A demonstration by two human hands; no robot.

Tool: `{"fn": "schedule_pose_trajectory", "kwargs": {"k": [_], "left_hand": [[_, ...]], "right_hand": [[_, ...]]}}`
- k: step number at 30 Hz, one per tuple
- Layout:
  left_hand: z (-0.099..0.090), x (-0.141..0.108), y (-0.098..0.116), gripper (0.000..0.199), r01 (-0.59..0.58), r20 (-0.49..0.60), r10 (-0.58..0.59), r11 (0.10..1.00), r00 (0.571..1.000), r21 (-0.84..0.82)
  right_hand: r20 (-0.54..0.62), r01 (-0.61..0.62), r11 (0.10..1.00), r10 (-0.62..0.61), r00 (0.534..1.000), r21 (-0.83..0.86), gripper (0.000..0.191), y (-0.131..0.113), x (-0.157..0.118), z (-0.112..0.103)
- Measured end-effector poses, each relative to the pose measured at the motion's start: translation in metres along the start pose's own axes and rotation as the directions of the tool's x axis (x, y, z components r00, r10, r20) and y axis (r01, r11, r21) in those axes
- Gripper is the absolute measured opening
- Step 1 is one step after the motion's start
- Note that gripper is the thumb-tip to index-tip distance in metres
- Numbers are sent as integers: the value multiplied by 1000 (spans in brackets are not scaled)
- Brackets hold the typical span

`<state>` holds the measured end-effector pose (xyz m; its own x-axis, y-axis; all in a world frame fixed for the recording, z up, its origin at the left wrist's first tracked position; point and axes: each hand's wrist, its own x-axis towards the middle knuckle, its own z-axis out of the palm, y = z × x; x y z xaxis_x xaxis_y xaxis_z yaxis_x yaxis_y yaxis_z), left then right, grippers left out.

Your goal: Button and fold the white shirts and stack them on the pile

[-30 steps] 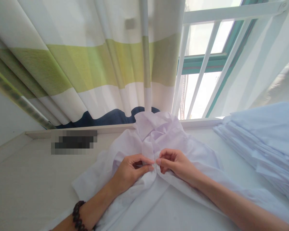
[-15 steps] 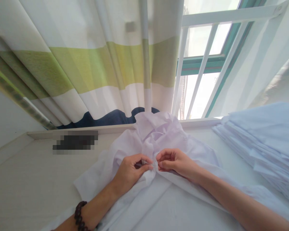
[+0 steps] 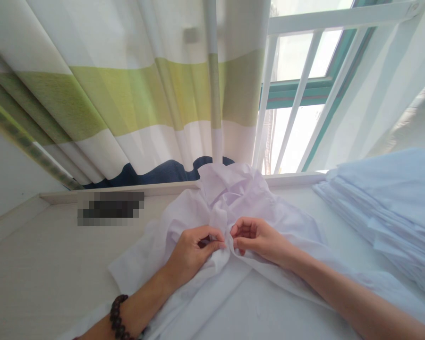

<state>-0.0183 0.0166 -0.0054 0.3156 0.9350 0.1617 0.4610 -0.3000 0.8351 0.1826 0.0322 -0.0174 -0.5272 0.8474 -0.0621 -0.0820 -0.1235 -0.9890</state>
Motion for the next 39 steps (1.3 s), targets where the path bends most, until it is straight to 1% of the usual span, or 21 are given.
{"fn": "schedule_pose_trajectory", "kwargs": {"k": [7,13,19,22,23,25,28,30,34,39], "left_hand": [[0,-1,0,7,1,0,-1,1000,1000,-11],[1,-1,-1,7,-13,-18,13,1000,1000,7],[1,-1,-3,8,-19,6,18,1000,1000,22],[1,-2,-4,16,0,-4,0,1000,1000,27],[1,-2,-4,21,-5,-10,6,1000,1000,31],[0,-3,-4,25,-54,10,54,998,999,35],[0,-4,-5,22,-166,75,163,985,984,40],[-1,-4,-5,18,-203,80,199,978,977,54],[0,-4,-5,12,-188,46,184,978,982,96],[0,-2,-3,12,-159,63,152,978,986,137]], "right_hand": [[6,-5,1000,5,1000,-29,29,-1,-1,0],[30,5,996,-2,1000,-91,29,-4,-3,1],[55,-8,995,14,998,-102,29,-7,-5,1],[61,-15,996,21,998,-93,28,-7,-5,2],[62,-12,996,18,998,-92,28,-6,-5,3],[61,-1,996,7,998,-90,27,-5,-4,3],[60,10,997,-5,998,-73,29,-2,-2,3],[58,5,998,-2,998,-57,31,-1,-2,3],[51,7,999,-6,999,-33,33,1,-2,2],[52,8,1000,-7,999,-11,34,1,-2,3]]}}
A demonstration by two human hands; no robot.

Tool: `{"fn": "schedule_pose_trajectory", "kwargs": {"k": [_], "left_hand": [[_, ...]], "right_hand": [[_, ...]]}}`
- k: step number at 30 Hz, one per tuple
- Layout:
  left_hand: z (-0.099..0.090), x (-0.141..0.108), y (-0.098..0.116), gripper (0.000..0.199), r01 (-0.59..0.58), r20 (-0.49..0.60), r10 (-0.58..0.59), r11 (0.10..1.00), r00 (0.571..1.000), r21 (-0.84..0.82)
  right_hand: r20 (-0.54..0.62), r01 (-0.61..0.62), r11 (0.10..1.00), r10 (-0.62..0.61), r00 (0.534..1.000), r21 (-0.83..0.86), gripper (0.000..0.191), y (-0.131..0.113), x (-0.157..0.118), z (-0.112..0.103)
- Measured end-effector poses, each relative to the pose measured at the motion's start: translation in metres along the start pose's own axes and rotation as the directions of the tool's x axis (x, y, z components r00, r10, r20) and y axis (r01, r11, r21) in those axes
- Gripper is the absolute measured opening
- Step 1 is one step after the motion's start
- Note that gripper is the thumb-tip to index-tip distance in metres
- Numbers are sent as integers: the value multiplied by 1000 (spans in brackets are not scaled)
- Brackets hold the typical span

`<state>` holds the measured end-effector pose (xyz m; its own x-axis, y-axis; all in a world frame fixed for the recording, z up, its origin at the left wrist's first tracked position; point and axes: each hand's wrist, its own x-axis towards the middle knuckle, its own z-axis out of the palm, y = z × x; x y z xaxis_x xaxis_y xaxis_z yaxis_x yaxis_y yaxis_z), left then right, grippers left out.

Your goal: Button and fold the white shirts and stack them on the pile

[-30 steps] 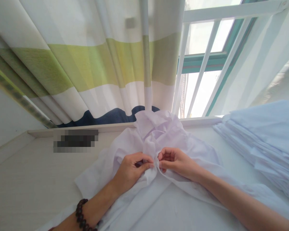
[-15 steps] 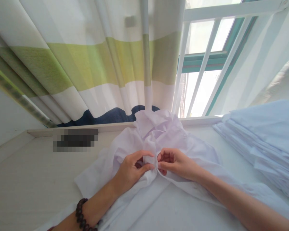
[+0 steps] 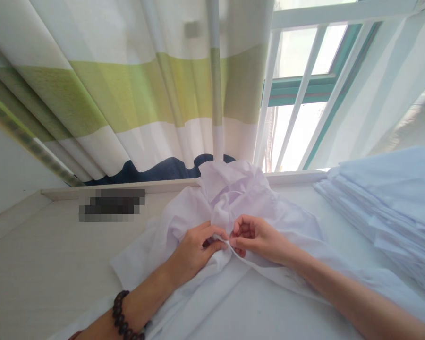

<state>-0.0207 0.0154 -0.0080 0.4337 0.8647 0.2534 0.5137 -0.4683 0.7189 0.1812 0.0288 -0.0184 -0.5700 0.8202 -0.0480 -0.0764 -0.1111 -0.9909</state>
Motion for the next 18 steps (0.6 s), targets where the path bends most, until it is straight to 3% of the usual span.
{"fn": "schedule_pose_trajectory", "kwargs": {"k": [7,18], "left_hand": [[0,-1,-3,8,24,11,-24,1000,1000,-3],[1,-3,-4,8,-92,-1,92,996,996,-11]], "right_hand": [[2,-5,1000,5,1000,-10,31,0,-1,0],[62,0,996,6,998,-92,27,-2,-2,0]]}}
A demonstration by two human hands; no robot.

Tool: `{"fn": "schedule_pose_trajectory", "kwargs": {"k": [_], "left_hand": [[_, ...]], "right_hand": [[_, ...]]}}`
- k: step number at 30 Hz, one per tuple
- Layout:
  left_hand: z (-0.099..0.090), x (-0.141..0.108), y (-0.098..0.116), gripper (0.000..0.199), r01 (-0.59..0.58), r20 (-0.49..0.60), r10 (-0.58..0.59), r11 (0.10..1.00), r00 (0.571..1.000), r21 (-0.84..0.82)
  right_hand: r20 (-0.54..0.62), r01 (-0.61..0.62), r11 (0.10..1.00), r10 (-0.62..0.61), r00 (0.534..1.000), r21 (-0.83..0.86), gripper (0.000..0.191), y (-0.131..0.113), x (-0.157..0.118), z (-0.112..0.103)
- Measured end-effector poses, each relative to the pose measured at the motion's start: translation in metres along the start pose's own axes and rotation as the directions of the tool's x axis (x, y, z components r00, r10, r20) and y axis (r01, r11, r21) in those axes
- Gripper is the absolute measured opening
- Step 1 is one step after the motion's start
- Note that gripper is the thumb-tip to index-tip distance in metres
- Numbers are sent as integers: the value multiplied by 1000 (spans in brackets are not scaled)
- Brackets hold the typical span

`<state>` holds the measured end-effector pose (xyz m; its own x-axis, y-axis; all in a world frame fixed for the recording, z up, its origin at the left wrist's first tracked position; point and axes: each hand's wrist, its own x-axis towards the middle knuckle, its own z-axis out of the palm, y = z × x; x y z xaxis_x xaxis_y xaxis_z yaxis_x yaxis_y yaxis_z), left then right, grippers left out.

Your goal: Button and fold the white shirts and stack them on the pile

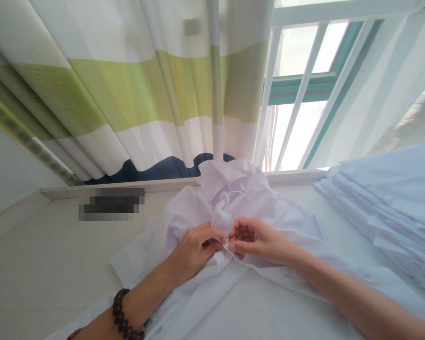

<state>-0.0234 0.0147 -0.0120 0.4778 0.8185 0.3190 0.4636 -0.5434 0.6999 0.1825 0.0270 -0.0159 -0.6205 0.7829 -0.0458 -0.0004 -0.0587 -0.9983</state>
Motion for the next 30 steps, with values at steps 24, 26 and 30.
{"fn": "schedule_pose_trajectory", "kwargs": {"k": [24,26,30], "left_hand": [[1,-2,8,2,20,-5,-20,1000,1000,-15],[2,-2,8,8,57,-20,-57,998,998,-17],[1,-2,10,13,99,-2,-99,995,995,-16]], "right_hand": [[201,47,972,1,979,-232,23,-12,-7,-7],[179,40,980,-5,984,-194,26,-12,-7,-6],[135,39,988,-19,991,-149,27,-11,-6,-4]]}}
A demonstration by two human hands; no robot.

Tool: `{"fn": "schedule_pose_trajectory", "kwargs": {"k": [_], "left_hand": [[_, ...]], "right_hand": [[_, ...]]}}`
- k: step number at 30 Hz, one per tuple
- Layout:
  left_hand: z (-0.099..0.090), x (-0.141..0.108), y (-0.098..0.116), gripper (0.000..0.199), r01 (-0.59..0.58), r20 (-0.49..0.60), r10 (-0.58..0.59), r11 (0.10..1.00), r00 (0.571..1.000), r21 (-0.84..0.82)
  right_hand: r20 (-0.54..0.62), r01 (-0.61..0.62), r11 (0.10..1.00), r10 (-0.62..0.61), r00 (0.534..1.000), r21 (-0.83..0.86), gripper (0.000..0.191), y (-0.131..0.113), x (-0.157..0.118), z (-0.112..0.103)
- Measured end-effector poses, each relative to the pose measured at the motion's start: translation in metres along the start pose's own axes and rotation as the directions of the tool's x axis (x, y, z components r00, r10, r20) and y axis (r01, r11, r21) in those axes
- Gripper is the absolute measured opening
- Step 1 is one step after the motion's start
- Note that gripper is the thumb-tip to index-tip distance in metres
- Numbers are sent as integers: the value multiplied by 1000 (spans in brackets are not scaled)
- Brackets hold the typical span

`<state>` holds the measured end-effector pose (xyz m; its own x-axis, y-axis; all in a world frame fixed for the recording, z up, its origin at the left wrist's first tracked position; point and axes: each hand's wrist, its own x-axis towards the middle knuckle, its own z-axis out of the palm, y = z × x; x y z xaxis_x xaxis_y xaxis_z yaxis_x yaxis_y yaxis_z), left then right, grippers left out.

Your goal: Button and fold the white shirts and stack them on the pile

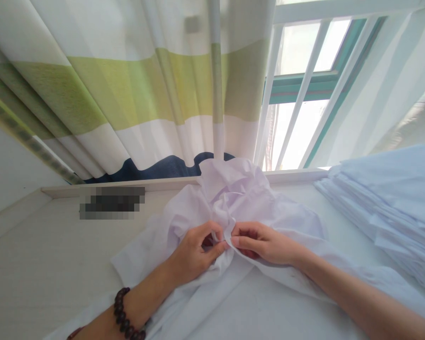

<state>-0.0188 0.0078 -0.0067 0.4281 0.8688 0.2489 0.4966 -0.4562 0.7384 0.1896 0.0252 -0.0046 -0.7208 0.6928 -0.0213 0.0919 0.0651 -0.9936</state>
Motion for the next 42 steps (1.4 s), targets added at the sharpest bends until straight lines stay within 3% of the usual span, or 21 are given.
{"fn": "schedule_pose_trajectory", "kwargs": {"k": [4,9,15,23,26,30,32,34,36,39,42], "left_hand": [[-3,2,7,18,29,48,-29,1000,998,-2],[-3,5,13,28,125,59,-124,992,991,-15],[-4,5,7,28,163,159,-155,986,975,-35],[-4,5,1,21,139,161,-131,989,978,-39],[-3,5,1,17,136,163,-130,990,978,-22],[-1,4,6,18,101,141,-101,995,985,6],[0,3,9,20,77,118,-79,997,990,20],[0,3,10,21,65,120,-66,998,991,17],[-1,3,9,22,79,145,-77,997,986,-9],[-4,4,6,22,127,175,-110,988,978,-91],[-5,4,1,24,180,171,-151,969,974,-171]], "right_hand": [[-86,67,993,-75,993,-98,24,4,1,5],[-213,147,932,-226,951,-331,20,9,0,18],[-206,173,890,-280,938,-422,19,10,0,24],[-176,172,846,-296,939,-505,18,10,-1,24],[-117,187,749,-332,936,-636,16,12,-1,24],[-42,159,542,-340,939,-825,20,15,-1,26],[-37,141,499,-330,943,-855,22,16,-2,27],[-59,132,553,-315,947,-823,21,14,-2,27],[-109,122,685,-284,953,-718,19,12,-2,25],[-173,100,884,-198,965,-456,19,7,0,20],[-185,66,980,-101,978,-185,25,4,3,16]]}}
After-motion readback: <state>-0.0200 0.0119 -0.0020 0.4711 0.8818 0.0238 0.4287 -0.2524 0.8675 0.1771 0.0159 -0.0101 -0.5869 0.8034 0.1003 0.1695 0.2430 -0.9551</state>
